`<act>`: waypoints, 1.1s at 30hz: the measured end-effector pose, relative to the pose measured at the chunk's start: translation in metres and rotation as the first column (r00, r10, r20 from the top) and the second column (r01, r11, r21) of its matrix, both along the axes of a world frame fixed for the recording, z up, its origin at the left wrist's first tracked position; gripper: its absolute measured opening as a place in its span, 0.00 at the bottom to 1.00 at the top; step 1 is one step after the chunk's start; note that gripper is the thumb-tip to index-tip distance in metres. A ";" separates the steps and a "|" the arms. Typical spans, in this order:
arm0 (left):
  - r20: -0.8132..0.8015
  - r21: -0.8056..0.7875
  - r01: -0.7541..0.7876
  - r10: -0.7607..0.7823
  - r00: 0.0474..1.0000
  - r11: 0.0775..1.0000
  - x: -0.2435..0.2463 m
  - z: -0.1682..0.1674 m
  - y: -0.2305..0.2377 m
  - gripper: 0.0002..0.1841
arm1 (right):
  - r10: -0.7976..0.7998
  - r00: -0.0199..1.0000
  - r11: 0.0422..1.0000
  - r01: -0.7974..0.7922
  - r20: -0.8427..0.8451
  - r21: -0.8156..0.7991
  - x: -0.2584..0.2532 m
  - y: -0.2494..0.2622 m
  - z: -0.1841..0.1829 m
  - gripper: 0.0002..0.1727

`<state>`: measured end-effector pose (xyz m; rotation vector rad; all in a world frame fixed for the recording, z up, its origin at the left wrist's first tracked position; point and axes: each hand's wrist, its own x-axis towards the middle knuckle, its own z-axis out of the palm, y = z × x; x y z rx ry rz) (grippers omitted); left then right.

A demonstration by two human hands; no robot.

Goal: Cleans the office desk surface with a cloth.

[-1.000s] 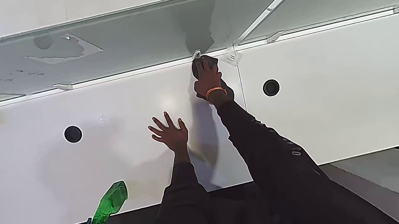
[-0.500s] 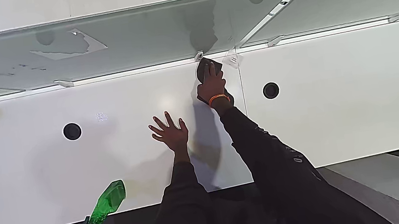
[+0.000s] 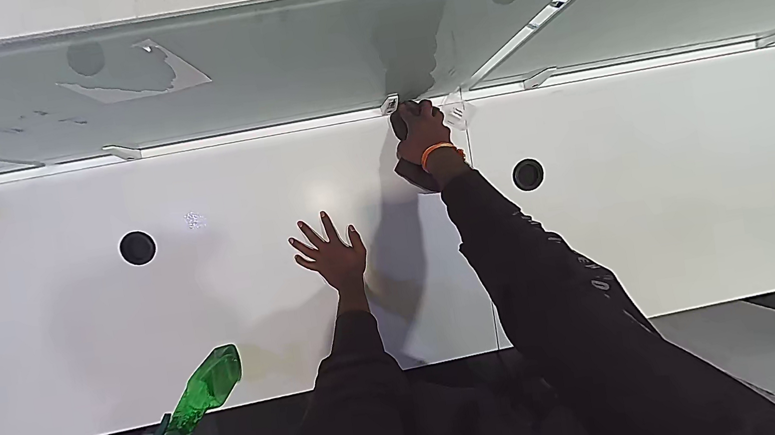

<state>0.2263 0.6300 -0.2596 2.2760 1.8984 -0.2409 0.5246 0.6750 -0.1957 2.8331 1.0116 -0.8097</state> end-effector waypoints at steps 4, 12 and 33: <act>0.004 0.013 0.002 -0.002 1.000 1.000 0.001 0.000 -0.001 0.42 | 0.030 0.995 0.999 -0.033 -0.090 -0.032 -0.014 -0.011 0.015 0.57; -0.003 0.004 0.007 -0.007 1.000 1.000 0.000 -0.001 0.000 0.42 | 0.069 0.994 0.997 -0.072 -0.082 -0.036 -0.069 -0.016 0.003 0.58; -0.006 -0.003 0.008 -0.008 1.000 1.000 0.001 0.001 0.000 0.41 | 0.144 0.987 0.987 -0.138 -0.068 0.079 -0.117 -0.100 0.010 0.54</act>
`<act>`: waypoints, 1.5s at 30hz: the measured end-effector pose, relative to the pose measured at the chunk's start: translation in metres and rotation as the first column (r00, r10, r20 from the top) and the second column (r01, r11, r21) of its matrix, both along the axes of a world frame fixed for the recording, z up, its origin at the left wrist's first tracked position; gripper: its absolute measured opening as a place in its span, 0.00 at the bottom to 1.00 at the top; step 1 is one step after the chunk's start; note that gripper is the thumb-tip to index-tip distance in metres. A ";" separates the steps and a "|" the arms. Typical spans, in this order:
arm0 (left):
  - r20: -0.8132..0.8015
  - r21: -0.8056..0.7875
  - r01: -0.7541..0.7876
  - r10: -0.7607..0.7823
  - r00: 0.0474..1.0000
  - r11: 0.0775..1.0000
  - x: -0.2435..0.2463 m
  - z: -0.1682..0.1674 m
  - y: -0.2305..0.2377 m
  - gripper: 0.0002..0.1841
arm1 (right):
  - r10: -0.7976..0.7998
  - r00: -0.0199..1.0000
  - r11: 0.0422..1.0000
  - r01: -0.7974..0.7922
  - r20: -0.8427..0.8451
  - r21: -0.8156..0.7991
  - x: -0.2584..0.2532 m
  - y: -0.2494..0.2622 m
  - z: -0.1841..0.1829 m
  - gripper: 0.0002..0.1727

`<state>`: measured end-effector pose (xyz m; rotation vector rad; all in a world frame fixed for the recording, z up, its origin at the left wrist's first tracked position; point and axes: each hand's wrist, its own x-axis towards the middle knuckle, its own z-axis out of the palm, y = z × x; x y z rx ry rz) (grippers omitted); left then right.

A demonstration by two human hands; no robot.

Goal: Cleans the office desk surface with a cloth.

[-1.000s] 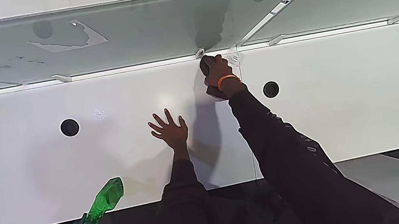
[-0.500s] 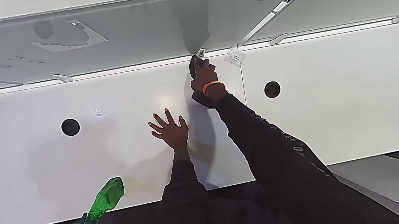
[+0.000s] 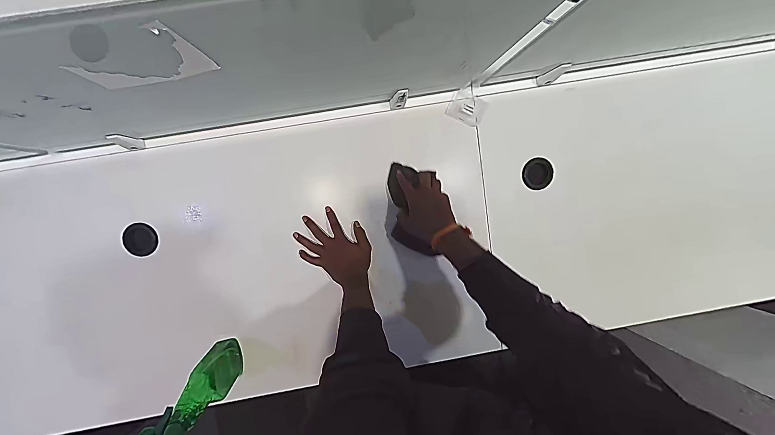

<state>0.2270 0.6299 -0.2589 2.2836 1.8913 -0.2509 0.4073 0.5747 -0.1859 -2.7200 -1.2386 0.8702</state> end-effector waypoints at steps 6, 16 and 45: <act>-0.011 -0.027 -0.008 0.008 1.000 1.000 0.000 0.002 0.001 0.41 | 0.030 0.999 0.984 -0.033 -0.019 -0.173 -0.061 -0.082 -0.005 0.46; -0.009 0.017 0.006 -0.006 1.000 1.000 0.000 -0.002 -0.001 0.42 | -0.010 1.000 0.991 0.009 0.005 0.132 -0.021 0.021 0.003 0.53; -0.002 0.028 0.003 -0.003 1.000 1.000 0.000 0.000 -0.004 0.42 | 0.290 0.957 0.942 -0.285 -0.002 0.175 -0.115 -0.168 -0.024 0.26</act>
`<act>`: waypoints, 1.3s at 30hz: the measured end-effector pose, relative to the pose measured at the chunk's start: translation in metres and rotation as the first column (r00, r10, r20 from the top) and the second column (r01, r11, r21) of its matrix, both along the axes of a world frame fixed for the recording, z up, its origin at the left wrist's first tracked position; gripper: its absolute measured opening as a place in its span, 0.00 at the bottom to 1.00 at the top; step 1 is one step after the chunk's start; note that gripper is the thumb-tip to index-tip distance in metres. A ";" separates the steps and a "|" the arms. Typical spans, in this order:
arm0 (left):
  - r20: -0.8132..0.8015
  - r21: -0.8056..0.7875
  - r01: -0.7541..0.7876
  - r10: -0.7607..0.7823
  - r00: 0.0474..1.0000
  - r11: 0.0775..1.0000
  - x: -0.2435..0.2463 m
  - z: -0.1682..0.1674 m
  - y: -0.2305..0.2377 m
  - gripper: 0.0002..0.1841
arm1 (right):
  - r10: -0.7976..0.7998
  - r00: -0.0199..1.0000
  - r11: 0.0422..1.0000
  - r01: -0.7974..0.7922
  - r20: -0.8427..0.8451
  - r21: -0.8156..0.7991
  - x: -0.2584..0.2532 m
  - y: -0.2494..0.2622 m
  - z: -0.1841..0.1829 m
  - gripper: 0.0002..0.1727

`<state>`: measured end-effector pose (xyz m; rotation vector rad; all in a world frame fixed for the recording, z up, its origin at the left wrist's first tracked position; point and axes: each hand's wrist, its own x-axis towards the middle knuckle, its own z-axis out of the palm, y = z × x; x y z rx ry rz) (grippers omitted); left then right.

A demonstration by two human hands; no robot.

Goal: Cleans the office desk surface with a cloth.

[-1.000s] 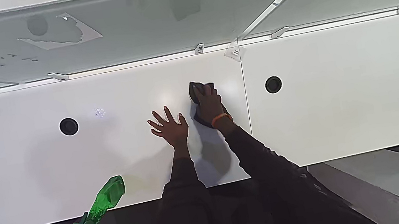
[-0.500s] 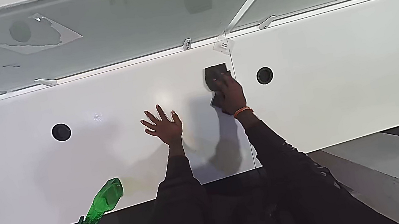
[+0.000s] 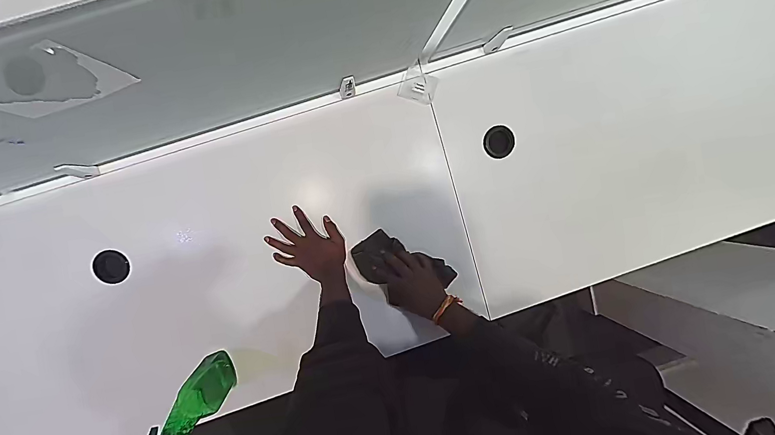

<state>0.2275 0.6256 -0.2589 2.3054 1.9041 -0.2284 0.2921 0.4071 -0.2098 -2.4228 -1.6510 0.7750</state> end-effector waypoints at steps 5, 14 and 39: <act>0.019 -0.009 -0.005 0.005 1.000 1.000 0.000 0.000 0.000 0.42 | -0.360 0.913 0.933 0.355 0.193 0.061 0.101 -0.031 -0.014 0.28; 0.020 -0.017 0.002 -0.002 1.000 1.000 0.000 0.001 0.001 0.42 | -0.535 0.823 0.835 0.549 0.191 -0.029 0.049 -0.004 -0.002 0.31; 0.055 0.063 0.068 -0.072 0.996 0.996 -0.148 -0.004 0.049 0.39 | -0.559 0.811 0.823 0.568 0.175 -0.005 0.095 0.159 0.019 0.35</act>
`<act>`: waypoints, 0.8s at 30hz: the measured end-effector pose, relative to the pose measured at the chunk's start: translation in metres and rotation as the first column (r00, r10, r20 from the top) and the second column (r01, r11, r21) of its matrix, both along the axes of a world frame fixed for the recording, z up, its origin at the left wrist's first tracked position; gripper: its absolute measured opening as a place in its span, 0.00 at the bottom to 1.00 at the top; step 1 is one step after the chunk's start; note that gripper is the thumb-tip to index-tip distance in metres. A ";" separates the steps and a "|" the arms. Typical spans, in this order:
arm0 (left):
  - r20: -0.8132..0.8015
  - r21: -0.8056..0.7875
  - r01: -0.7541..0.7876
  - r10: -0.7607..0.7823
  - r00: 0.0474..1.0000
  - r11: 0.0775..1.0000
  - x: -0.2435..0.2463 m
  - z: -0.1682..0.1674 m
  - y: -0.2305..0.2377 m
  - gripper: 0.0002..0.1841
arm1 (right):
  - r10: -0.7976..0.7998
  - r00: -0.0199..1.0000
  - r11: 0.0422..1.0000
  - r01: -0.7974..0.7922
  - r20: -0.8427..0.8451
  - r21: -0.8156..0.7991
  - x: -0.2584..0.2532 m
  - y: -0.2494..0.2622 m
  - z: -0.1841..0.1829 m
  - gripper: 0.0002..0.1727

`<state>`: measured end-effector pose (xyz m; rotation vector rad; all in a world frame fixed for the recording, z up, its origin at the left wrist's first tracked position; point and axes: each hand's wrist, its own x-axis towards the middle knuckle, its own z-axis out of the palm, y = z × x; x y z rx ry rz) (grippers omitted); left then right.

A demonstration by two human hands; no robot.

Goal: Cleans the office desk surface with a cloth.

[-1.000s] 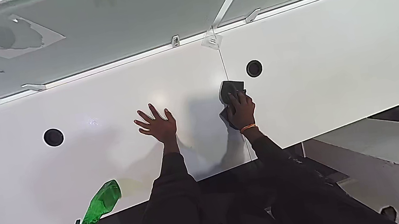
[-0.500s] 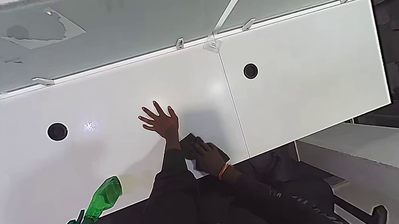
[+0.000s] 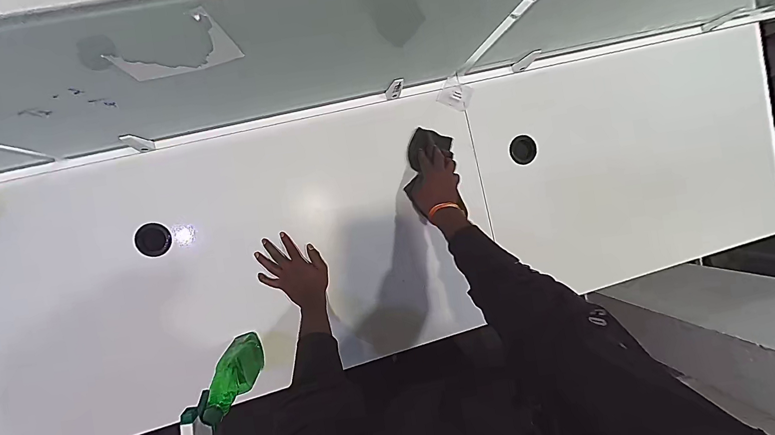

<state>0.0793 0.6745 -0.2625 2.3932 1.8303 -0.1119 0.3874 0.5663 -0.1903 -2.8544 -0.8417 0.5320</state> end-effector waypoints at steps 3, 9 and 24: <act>-0.012 -0.024 -0.011 0.011 1.000 1.000 0.000 0.003 0.001 0.39 | 0.183 0.980 0.983 -0.183 -0.074 0.013 -0.071 0.042 0.009 0.38; -0.005 -0.099 -0.003 0.002 1.000 0.995 0.000 0.011 0.004 0.40 | 0.599 0.749 0.792 -0.605 -0.281 0.076 -0.194 0.107 -0.014 0.29; -0.006 -0.024 -0.022 0.022 1.000 0.999 0.000 0.001 0.003 0.37 | 0.048 0.998 0.998 -0.050 0.049 0.031 -0.014 0.091 -0.007 0.32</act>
